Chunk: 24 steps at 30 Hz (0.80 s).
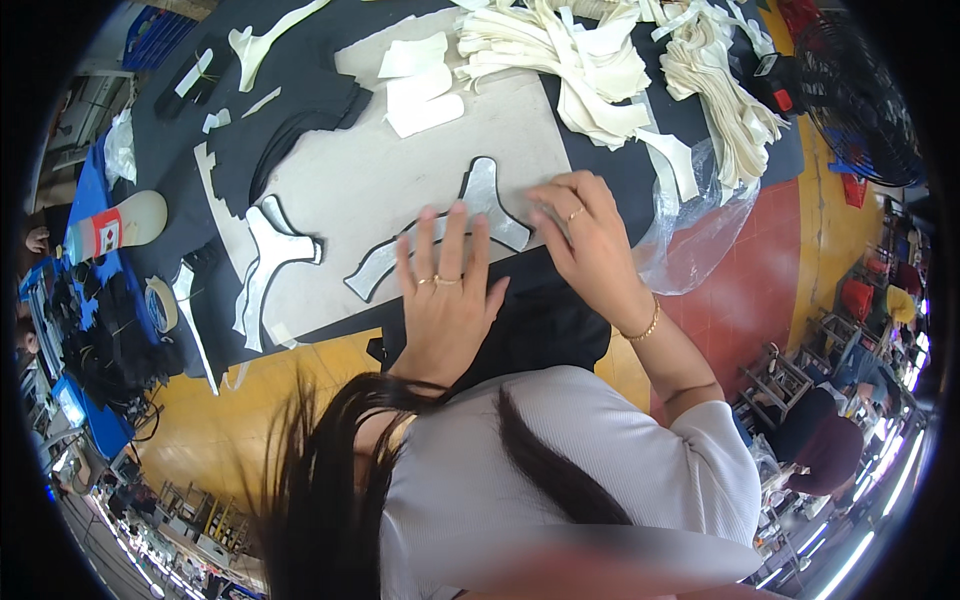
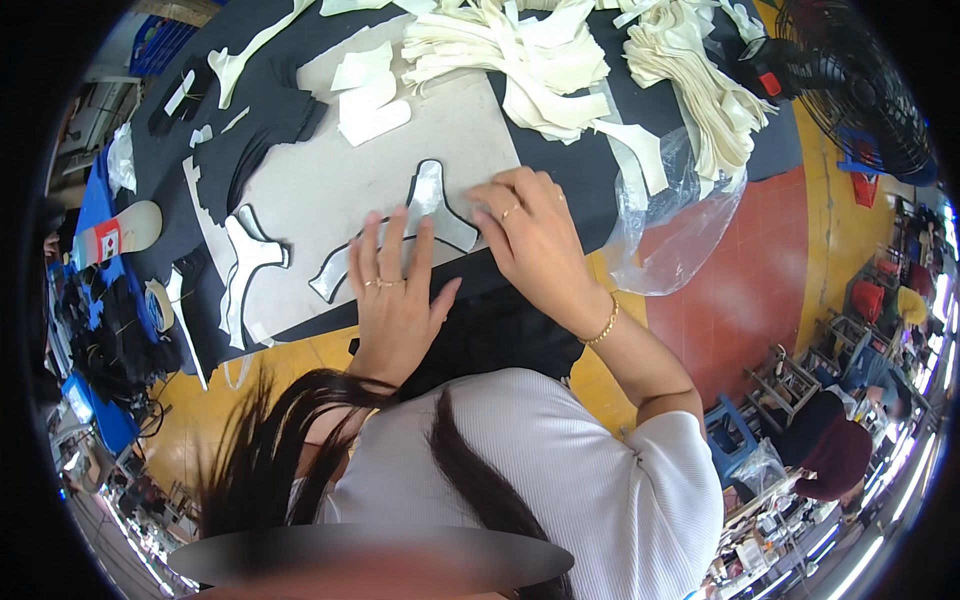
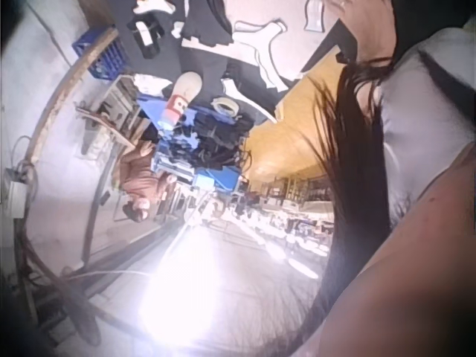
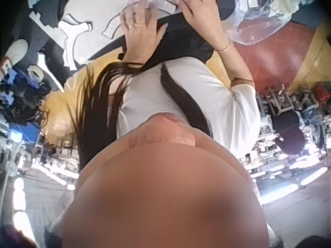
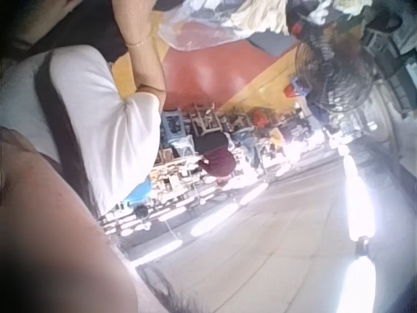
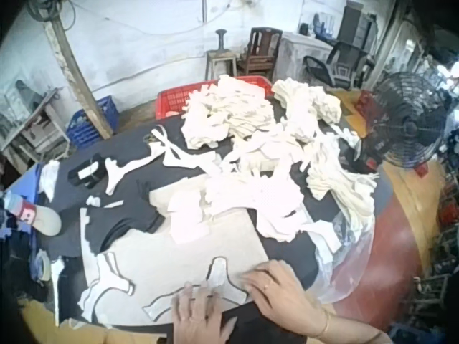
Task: The person repeatedly places white fabric strips onto black fabric pieces on a table, aligns them, and stacks the assembled units. The person handles multiple fabric pieces and strips, folding and stacking them into a growing pile.
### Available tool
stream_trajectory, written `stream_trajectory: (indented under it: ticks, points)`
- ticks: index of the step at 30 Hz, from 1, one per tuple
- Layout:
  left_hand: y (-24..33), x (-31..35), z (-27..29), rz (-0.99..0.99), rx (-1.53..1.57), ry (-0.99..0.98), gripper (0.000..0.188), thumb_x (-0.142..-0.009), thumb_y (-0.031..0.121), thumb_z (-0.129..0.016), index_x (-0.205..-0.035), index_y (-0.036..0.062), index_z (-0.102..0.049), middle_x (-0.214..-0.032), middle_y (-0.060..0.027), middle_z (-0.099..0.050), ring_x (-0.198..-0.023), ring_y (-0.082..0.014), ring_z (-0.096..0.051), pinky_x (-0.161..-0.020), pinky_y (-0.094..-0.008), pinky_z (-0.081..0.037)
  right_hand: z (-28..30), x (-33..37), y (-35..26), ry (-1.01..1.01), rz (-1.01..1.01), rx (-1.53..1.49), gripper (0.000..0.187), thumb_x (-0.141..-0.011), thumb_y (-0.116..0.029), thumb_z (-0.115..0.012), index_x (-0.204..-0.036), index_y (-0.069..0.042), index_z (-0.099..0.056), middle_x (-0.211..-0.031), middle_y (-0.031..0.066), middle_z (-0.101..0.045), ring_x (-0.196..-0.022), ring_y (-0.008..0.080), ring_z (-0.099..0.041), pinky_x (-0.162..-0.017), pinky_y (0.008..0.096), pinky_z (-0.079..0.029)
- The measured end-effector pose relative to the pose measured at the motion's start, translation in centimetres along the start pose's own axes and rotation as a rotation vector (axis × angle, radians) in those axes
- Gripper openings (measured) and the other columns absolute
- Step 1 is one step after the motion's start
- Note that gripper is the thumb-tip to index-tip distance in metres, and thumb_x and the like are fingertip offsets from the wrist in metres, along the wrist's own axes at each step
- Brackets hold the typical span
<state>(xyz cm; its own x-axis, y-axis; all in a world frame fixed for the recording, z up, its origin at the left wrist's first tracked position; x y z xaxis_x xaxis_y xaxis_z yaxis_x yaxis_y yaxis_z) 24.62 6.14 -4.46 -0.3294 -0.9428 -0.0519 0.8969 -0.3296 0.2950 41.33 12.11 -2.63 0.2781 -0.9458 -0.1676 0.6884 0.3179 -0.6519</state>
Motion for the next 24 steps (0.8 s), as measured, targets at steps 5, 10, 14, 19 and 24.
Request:
stream_trajectory:
  ticks: [5, 10, 14, 19, 24]
  points:
    - [0.0, -0.6, -0.2, -0.08, 0.107, 0.013, 0.067, -0.08, 0.02, -0.078, -0.138, -0.0008, -0.052, -0.147, -0.02, -0.044, -0.136, -0.0399, -0.041, -0.111, -0.0515, -0.035, -0.4, 1.2, -0.1, -0.02, -0.081, 0.033, 0.021, -0.08, -0.013, -0.079, -0.099, -0.007, -0.071, -0.109, 0.0081, -0.056, -0.1, 0.0282, -0.054, -0.088, 0.0383, -0.041]
    - [0.4, 0.5, -0.4, -0.035, 0.103, 0.018, 0.064, -0.081, 0.02, -0.078, -0.139, 0.0065, -0.054, -0.151, -0.0178, -0.04, -0.139, -0.0405, -0.037, -0.11, -0.0545, -0.033, -0.6, 1.6, 0.0, -0.002, -0.164, 0.027, 0.022, -0.075, -0.017, -0.083, -0.091, -0.009, -0.07, -0.112, 0.0055, -0.055, -0.101, 0.027, -0.051, -0.086, 0.0404, -0.037]
    - [0.6, 0.8, -1.0, -0.086, 0.088, 0.036, 0.061, -0.081, 0.02, -0.078, -0.137, 0.0116, -0.056, -0.154, -0.0155, -0.037, -0.142, -0.0432, -0.031, -0.108, -0.0582, -0.029, -0.6, 1.7, 0.0, -0.019, -0.19, 0.025, 0.022, -0.075, -0.017, -0.083, -0.091, -0.009, -0.071, -0.114, 0.0051, -0.054, -0.102, 0.027, -0.049, -0.088, 0.0414, -0.036]
    - [0.4, 1.1, -0.9, -0.099, 0.112, 0.036, 0.057, -0.081, 0.021, -0.078, -0.133, 0.0138, -0.059, -0.154, -0.0137, -0.038, -0.14, -0.0441, -0.031, -0.106, -0.0584, -0.03, -0.9, 1.3, -0.2, -0.036, -0.226, 0.052, 0.021, -0.074, -0.018, -0.083, -0.09, -0.01, -0.071, -0.113, 0.0044, -0.054, -0.102, 0.0264, -0.048, -0.087, 0.0414, -0.033]
    - [0.7, 0.9, -0.4, -0.077, 0.118, 0.054, 0.054, -0.08, 0.024, -0.079, -0.13, 0.0152, -0.061, -0.15, -0.0114, -0.042, -0.134, -0.0409, -0.037, -0.102, -0.0565, -0.033, -1.1, 0.9, -0.2, -0.069, -0.292, 0.068, 0.016, -0.074, -0.015, -0.083, -0.085, -0.01, -0.072, -0.11, 0.0033, -0.055, -0.1, 0.0263, -0.049, -0.086, 0.0423, -0.033]
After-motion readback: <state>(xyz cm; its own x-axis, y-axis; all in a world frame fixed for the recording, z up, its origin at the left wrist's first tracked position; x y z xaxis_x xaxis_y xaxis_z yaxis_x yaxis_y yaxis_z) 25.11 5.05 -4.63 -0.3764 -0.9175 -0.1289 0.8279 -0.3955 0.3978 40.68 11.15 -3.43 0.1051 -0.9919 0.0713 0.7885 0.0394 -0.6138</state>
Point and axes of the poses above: each hand's wrist, its own x-axis away from the middle knuckle, its own z-axis out of the back of the hand, y = z × x, the point moved 4 cm from there along -x, towards the middle knuckle
